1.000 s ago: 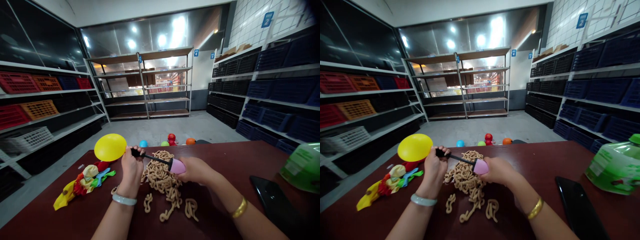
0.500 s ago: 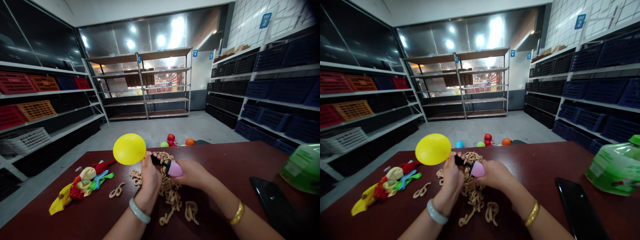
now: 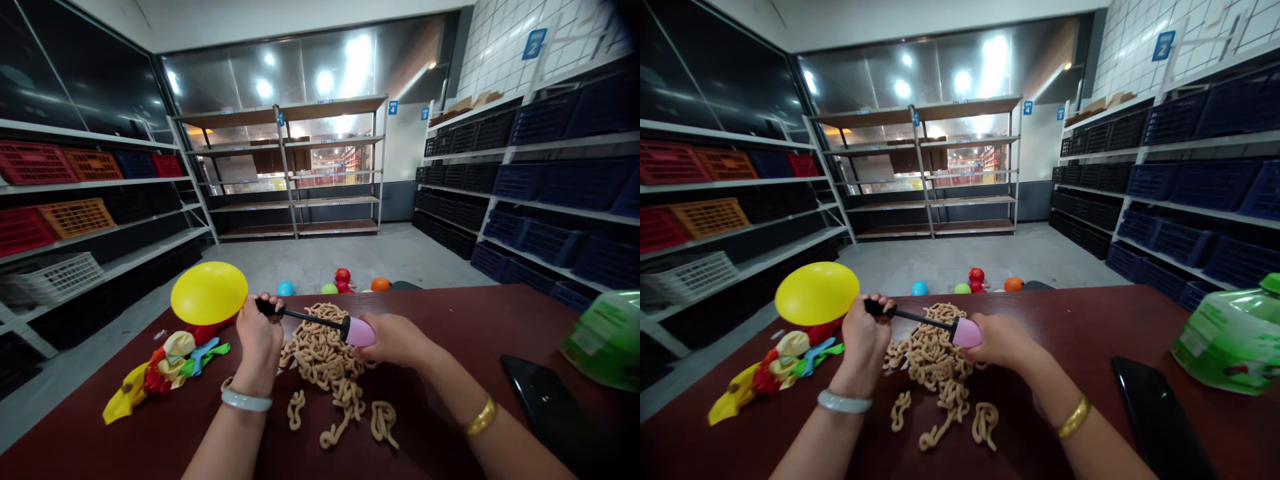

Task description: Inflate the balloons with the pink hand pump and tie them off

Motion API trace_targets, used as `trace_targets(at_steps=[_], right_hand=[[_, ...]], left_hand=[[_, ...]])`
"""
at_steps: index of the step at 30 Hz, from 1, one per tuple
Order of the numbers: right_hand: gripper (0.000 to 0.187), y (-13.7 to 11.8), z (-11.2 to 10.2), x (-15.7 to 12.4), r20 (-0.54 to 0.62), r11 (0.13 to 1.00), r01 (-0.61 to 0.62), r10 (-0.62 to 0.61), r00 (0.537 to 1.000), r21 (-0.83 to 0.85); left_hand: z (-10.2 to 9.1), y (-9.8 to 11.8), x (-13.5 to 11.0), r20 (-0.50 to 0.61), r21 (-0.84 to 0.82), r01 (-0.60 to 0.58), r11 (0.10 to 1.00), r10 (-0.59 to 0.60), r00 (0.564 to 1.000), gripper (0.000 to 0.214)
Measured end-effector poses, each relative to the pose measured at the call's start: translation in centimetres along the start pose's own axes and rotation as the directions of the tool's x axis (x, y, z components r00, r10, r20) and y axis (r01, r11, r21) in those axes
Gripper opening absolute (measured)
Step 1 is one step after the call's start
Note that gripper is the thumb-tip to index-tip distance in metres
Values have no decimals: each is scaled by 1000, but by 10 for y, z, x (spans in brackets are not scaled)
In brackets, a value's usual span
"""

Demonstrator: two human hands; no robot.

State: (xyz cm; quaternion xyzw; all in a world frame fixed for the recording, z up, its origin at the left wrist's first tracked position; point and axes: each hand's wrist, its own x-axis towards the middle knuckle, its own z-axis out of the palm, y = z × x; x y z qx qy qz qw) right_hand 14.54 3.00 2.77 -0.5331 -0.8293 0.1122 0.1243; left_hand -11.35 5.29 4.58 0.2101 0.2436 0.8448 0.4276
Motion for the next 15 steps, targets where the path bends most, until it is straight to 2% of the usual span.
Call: trace_targets(at_steps=[4,11,15], right_hand=[[39,1,-2,-2,20,1000,11,-10,1000,-30],[39,-28,5,-7,-28,999,7,-6,1000,43],[43,-38,11,-6,-51,995,1,4,999,102]], left_hand=[[2,-9,-8,-18,-2,2,1000,-2,1000,17],[16,-45,-58,96,3,106,994,-106,990,24],[21,-50,-75,125,23,161,987,-163,979,24]])
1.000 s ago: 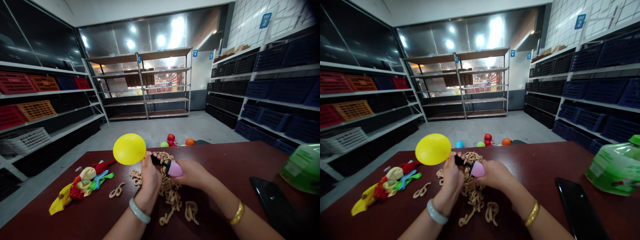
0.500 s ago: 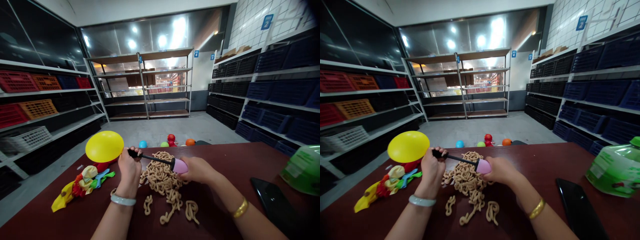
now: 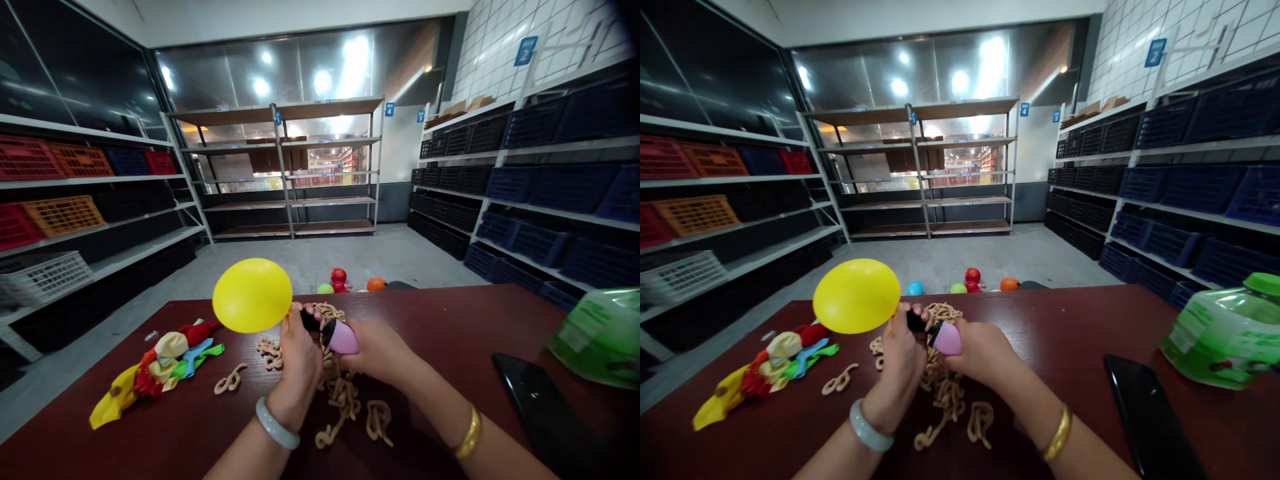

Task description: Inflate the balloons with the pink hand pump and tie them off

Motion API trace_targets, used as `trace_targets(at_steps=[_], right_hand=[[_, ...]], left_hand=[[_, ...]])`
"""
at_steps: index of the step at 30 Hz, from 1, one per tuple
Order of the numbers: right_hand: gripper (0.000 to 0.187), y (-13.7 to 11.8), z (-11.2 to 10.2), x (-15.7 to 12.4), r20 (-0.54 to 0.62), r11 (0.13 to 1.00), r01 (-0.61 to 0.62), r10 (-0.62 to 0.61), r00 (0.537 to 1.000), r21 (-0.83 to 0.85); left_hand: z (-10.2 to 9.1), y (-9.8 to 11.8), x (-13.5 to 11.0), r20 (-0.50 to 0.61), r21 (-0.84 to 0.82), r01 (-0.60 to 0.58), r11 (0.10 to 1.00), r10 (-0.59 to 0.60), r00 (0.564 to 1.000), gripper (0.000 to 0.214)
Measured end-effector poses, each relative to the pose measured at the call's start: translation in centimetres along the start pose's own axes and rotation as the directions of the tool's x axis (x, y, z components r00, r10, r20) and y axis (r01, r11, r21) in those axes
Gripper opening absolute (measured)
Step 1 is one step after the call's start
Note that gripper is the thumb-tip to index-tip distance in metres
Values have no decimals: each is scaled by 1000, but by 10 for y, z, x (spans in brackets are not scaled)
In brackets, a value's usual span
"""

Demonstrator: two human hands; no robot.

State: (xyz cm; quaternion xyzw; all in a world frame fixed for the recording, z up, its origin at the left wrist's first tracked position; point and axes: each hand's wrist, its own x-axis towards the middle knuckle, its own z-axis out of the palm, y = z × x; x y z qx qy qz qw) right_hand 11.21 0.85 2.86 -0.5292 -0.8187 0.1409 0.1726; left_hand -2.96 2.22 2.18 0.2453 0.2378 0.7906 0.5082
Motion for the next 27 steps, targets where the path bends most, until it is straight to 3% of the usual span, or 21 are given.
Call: trace_targets(at_steps=[4,9,12,20,27], right_hand=[[47,4,1,2,-5,1000,-18,18,1000,-11],[43,21,-10,3,42,998,-27,30,999,-58],[42,29,-17,2,87,997,-28,34,996,-68],[41,32,-24,-1,69,984,-23,36,997,-178],[42,14,-12,-2,-14,991,-8,6,1000,-137]], left_hand=[[-5,17,17,17,-25,-16,1000,16,1000,21],[-30,54,61,-96,-55,-101,993,95,991,13],[-41,63,73,-131,-58,-130,990,122,984,11],[-33,34,55,-116,-70,-91,993,82,990,12],[-9,-4,10,-10,-56,-6,998,6,1000,25]])
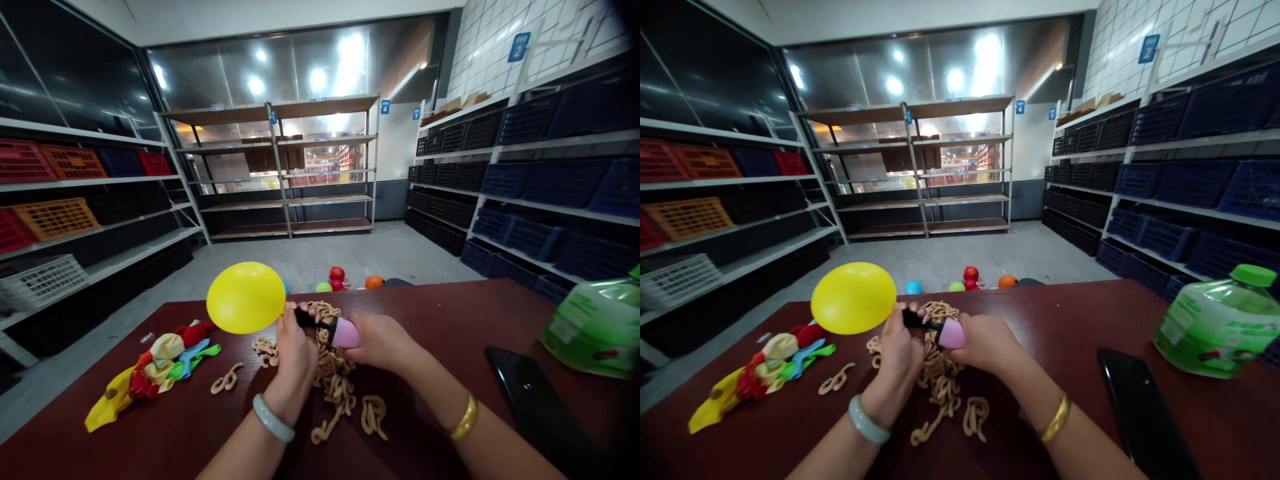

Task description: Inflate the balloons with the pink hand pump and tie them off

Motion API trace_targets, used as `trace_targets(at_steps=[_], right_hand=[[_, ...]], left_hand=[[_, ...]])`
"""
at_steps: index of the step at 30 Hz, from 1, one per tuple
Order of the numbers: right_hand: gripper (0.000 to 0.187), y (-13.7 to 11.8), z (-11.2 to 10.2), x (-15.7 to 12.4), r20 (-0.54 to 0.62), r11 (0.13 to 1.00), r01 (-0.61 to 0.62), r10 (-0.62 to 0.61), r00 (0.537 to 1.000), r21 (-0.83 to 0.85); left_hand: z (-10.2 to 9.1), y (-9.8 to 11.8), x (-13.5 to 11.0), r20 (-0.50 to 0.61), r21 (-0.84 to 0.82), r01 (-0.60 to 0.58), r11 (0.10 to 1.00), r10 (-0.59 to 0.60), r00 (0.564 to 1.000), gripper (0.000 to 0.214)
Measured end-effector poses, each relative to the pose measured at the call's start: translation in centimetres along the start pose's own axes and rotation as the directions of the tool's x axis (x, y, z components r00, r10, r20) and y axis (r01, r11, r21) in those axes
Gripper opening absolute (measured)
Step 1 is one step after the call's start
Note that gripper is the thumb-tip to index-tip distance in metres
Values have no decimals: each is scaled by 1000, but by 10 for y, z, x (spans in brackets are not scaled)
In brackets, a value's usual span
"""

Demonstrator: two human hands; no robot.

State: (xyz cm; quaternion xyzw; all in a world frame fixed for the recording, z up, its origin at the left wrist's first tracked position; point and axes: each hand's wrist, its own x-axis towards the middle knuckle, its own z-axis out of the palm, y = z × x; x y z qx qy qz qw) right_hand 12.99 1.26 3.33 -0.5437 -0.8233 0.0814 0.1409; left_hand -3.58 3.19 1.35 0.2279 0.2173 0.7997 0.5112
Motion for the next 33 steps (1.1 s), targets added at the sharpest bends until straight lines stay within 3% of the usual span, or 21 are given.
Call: trace_targets(at_steps=[5,11,15,20,26,29,33], right_hand=[[55,-12,6,2,-37,1000,-23,23,999,20],[47,4,0,9,8,999,-18,19,1000,-44],[44,24,-6,11,9,992,-22,24,1000,-128],[46,34,-9,10,-58,980,-38,27,998,-196],[41,12,-5,6,-88,984,-7,-9,996,-178],[41,1,-3,3,-107,989,-16,1,994,-146],[45,-4,-4,4,-108,997,-28,19,994,-77]], left_hand=[[12,-2,-12,54,34,18,999,-20,998,24],[1,32,28,17,25,-42,999,41,999,19],[-12,47,50,-65,13,-62,998,63,996,14],[-14,26,42,-62,-10,-22,1000,21,998,14],[5,-6,-2,50,-7,65,998,-65,997,18],[13,-10,-14,86,-2,72,997,-72,994,19],[14,-5,-8,102,10,55,998,-55,993,19]])
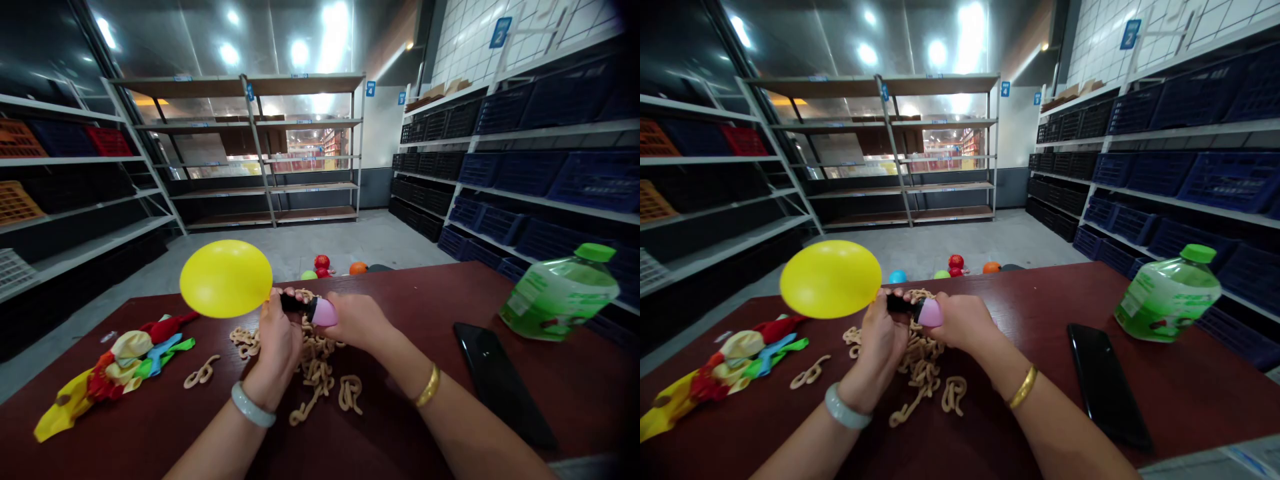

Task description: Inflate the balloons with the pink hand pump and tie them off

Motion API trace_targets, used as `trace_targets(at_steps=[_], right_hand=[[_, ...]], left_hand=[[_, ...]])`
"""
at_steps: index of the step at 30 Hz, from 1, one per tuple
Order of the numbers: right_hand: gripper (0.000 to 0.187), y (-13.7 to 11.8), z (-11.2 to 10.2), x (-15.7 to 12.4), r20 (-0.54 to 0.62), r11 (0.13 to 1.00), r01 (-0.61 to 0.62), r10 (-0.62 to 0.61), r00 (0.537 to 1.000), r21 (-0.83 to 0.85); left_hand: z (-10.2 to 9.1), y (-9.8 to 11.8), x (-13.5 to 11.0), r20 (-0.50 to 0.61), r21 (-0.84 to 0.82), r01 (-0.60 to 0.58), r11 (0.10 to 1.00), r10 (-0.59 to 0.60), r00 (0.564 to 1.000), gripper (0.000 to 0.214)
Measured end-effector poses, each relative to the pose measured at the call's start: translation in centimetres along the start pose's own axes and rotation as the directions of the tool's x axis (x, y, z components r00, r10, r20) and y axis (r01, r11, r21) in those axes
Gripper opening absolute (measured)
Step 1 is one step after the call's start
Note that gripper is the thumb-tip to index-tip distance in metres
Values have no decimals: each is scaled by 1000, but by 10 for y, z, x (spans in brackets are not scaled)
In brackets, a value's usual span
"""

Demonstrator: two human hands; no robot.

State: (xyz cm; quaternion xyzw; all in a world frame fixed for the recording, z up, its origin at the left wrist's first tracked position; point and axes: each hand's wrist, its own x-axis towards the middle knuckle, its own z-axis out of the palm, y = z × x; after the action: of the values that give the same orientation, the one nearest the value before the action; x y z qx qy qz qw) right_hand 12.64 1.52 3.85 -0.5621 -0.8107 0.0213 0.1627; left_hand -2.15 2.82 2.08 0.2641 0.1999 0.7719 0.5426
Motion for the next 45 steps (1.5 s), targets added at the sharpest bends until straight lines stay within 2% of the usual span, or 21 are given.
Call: trace_targets(at_steps=[6,11,13,16,22,26,29,32,39,42,45], right_hand=[[47,25,-9,8,188,992,-26,2,982,125],[44,45,-15,6,279,973,-46,-20,960,228],[43,46,-14,5,267,977,-30,-28,963,211],[43,42,-12,4,246,988,-7,-31,969,153],[46,27,-10,2,243,990,-13,-21,970,138],[44,13,-8,1,235,984,-17,-25,972,176],[51,3,-1,1,179,986,-27,-3,984,166],[56,0,5,3,141,990,-43,24,990,137],[46,18,2,4,192,994,-22,1,981,108],[43,26,1,4,193,995,-15,-5,981,100],[42,31,1,4,169,997,8,-20,985,73]], left_hand=[[-11,36,30,-35,21,-72,997,73,997,15],[-25,60,45,-138,19,-132,991,133,981,14],[-28,58,45,-151,12,-137,991,137,979,12],[-27,43,38,-138,-3,-109,994,107,985,13],[-8,2,1,-52,-12,-15,1000,15,999,19],[3,-9,-13,-35,14,6,1000,-5,999,20],[4,-1,-7,-24,28,-19,999,20,1000,19],[-4,17,11,-33,29,-60,998,61,998,18],[-37,64,55,-174,20,-152,988,153,973,13],[-42,68,59,-184,5,-168,986,166,969,12],[-41,60,55,-176,-23,-152,988,146,974,12]])
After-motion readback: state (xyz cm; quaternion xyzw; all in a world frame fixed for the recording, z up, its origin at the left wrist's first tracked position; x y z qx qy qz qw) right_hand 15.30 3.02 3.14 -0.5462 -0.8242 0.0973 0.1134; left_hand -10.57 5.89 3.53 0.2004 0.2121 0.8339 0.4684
